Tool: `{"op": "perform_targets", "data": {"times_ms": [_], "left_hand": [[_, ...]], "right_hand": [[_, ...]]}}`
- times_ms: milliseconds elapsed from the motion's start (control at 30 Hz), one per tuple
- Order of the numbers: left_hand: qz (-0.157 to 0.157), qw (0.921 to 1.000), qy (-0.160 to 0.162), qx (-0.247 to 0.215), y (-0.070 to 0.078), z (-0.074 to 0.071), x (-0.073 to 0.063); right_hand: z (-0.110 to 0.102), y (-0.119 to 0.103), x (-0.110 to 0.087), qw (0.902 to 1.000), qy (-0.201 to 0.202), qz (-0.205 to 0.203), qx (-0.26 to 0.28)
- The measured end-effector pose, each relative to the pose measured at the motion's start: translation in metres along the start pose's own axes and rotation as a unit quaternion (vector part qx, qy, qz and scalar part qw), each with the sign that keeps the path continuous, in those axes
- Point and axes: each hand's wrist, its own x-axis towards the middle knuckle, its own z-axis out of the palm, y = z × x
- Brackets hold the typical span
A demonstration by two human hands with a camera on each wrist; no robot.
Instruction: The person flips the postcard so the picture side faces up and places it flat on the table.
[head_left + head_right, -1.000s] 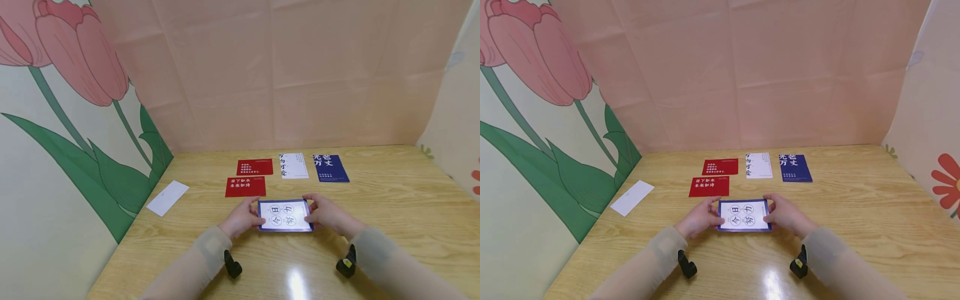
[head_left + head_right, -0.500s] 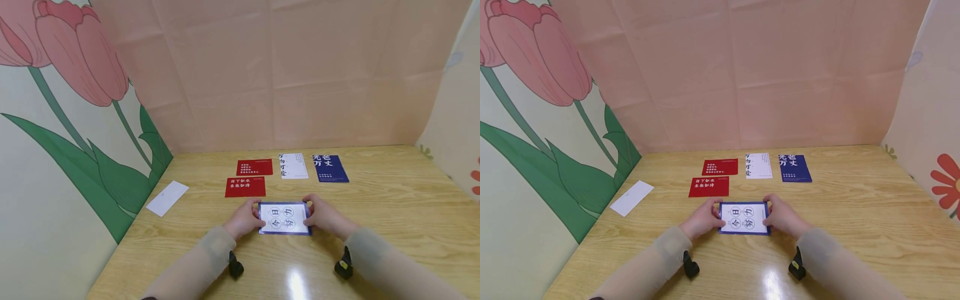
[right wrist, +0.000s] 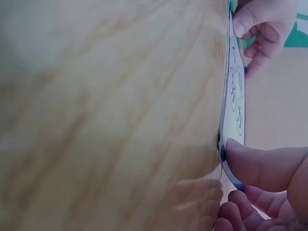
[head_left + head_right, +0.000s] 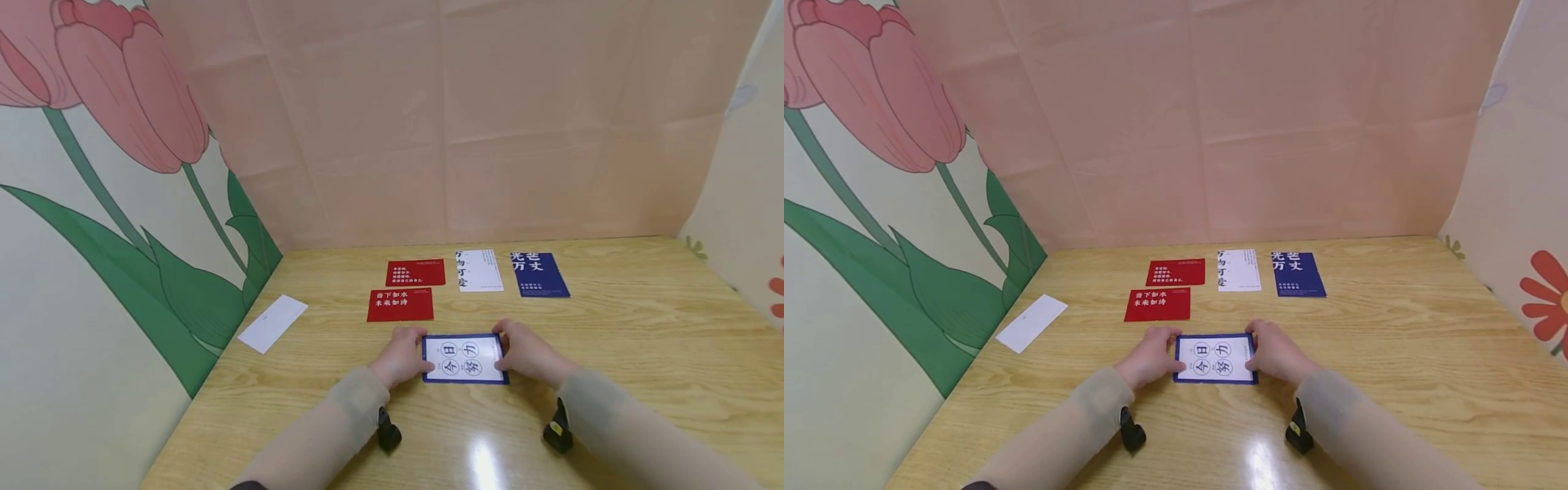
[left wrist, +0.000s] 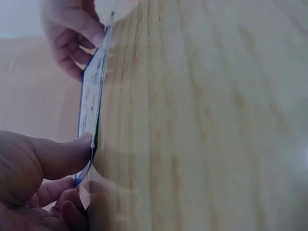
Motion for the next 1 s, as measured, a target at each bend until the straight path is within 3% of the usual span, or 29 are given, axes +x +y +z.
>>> {"op": "perform_targets", "data": {"times_ms": [200, 433, 533, 700, 833, 1000], "left_hand": [[0.015, 0.9985, -0.012, 0.05, -0.001, -0.002, -0.001], [0.033, 0.9906, -0.033, 0.129, -0.002, -0.006, -0.002], [0.033, 0.9889, -0.041, 0.139, -0.001, -0.008, -0.004], [0.029, 0.9888, -0.044, 0.14, 0.002, -0.009, -0.007], [0.033, 0.9873, -0.047, 0.148, 0.002, -0.01, -0.007], [0.037, 0.9861, -0.051, 0.154, 0.0, -0.01, -0.005]], "right_hand": [[0.0, 0.0, -0.001, 0.9993, -0.005, -0.006, -0.036], [-0.004, -0.001, -0.006, 0.9966, -0.017, -0.016, -0.079], [-0.005, -0.004, -0.008, 0.9916, -0.01, -0.044, -0.122], [-0.006, -0.01, -0.013, 0.9665, 0.013, -0.161, -0.199], [-0.003, -0.01, -0.017, 0.9454, -0.026, -0.234, -0.225], [0.002, -0.01, -0.017, 0.9165, -0.077, -0.296, -0.258]]}}
